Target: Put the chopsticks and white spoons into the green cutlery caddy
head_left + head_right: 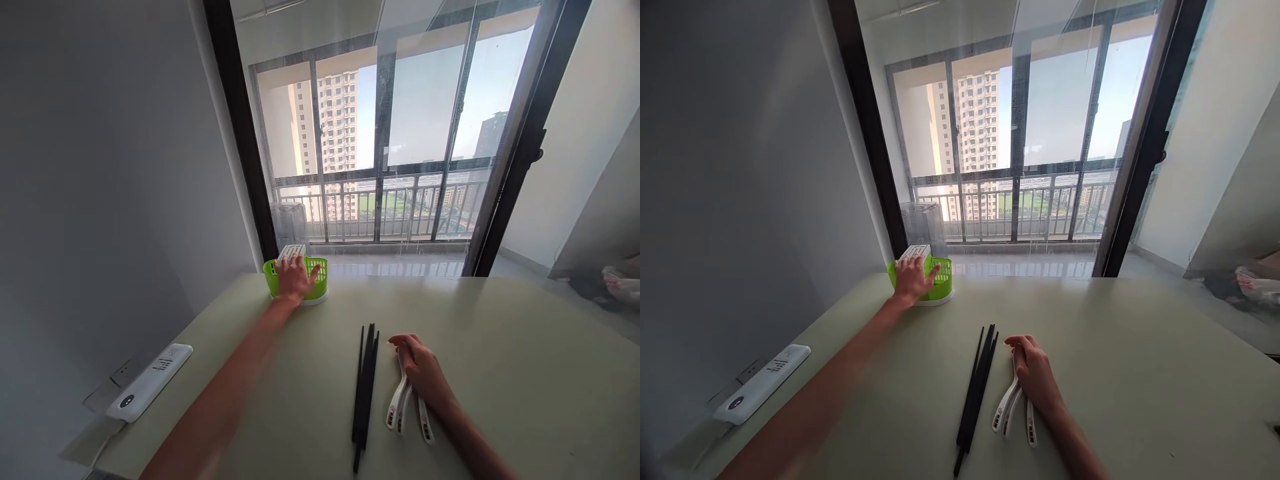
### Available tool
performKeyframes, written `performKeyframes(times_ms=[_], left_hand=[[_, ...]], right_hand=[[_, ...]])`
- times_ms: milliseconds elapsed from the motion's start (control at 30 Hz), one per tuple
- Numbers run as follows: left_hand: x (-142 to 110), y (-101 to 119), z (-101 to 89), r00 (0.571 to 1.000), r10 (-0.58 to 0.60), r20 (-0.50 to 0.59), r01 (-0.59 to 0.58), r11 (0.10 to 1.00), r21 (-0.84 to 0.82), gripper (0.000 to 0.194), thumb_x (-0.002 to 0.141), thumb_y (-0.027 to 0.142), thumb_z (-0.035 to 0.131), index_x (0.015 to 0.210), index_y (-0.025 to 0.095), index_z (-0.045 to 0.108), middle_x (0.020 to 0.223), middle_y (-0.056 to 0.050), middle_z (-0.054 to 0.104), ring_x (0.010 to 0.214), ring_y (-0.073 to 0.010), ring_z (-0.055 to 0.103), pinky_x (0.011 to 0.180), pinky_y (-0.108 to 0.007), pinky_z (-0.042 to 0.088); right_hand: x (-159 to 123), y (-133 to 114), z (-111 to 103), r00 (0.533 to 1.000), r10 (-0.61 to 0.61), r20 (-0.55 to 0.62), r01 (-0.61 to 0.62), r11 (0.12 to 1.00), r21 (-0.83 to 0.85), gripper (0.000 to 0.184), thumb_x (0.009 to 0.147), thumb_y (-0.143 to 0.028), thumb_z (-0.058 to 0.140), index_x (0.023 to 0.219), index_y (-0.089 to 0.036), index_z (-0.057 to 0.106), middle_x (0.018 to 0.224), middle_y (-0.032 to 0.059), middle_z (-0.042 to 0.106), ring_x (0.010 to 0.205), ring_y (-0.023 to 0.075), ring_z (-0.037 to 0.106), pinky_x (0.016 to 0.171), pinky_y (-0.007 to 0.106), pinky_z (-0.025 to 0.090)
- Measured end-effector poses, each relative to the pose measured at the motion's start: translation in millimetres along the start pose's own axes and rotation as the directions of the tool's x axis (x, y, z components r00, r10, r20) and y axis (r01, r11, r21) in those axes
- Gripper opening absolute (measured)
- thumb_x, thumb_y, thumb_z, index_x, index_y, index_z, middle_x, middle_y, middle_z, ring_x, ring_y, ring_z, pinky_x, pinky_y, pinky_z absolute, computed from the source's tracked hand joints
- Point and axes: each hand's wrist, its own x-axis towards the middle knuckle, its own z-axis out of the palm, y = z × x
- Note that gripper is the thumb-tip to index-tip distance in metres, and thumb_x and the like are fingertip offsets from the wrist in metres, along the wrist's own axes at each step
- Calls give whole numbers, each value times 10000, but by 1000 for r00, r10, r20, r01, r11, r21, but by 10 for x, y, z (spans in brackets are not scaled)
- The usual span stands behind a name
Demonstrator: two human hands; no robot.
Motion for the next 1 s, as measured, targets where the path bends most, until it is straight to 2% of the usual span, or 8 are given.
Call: performKeyframes(times_ms=[100,200,267,400,500,767,900,1000], left_hand=[[-16,174,-53,1000,7,19,-6,997,-72,561,954,584,482,1329,181,591,1418,-164,605,1396,-437,411,1190,-681,152],[-52,344,-114,997,66,48,-60,991,-123,550,939,589,518,1320,199,592,1379,-133,642,1451,-440,347,1204,-681,122],[-82,471,-147,989,120,86,-103,978,-179,552,939,588,528,1335,207,576,1365,-118,654,1457,-419,359,1207,-656,168],[-144,785,-184,954,258,149,-207,934,-293,576,948,588,524,1386,214,526,1386,-112,639,1394,-347,484,1203,-540,293],[-197,1056,-207,932,319,175,-253,914,-316,580,961,586,504,1404,213,512,1389,-107,637,1399,-349,478,1173,-509,361],[-339,1733,-355,837,497,232,-417,851,-319,581,986,584,466,1394,174,520,1403,-125,620,1366,-405,485,1078,-539,455],[-403,1964,-404,824,512,242,-424,842,-334,575,1022,553,386,1409,148,519,1491,-145,545,1396,-412,439,1089,-569,435],[-447,2059,-434,812,520,265,-419,836,-355,567,1025,550,373,1413,162,516,1491,-161,531,1378,-420,447,1040,-599,462]], right_hand=[[-2,-11,3,1000,-7,6,7,1000,-13,336,932,-337,398,966,-214,709,1054,96,701,920,235,674,870,375,502],[-4,-23,7,1000,-22,17,23,1000,-11,324,945,-319,389,974,-213,694,1056,98,693,929,233,674,881,376,501],[-5,-25,7,998,-33,47,34,999,-7,318,955,-315,386,993,-212,685,1065,101,688,936,234,675,879,375,503],[-6,-14,5,994,-49,103,51,999,-19,329,982,-324,360,1034,-219,667,1075,99,678,943,231,678,871,371,505],[-3,-4,11,992,-73,104,76,997,-30,338,983,-323,347,1043,-216,661,1046,96,674,934,231,677,878,374,505],[-1,6,46,991,-126,45,126,992,-4,292,964,-323,382,975,-223,657,1007,103,686,930,249,664,861,378,516],[-6,8,58,991,-124,58,125,992,0,290,956,-313,379,987,-230,655,1023,104,686,969,256,660,903,395,512],[-1,11,69,990,-127,59,127,992,2,293,947,-305,376,987,-225,654,1032,105,684,976,255,652,922,408,510]])
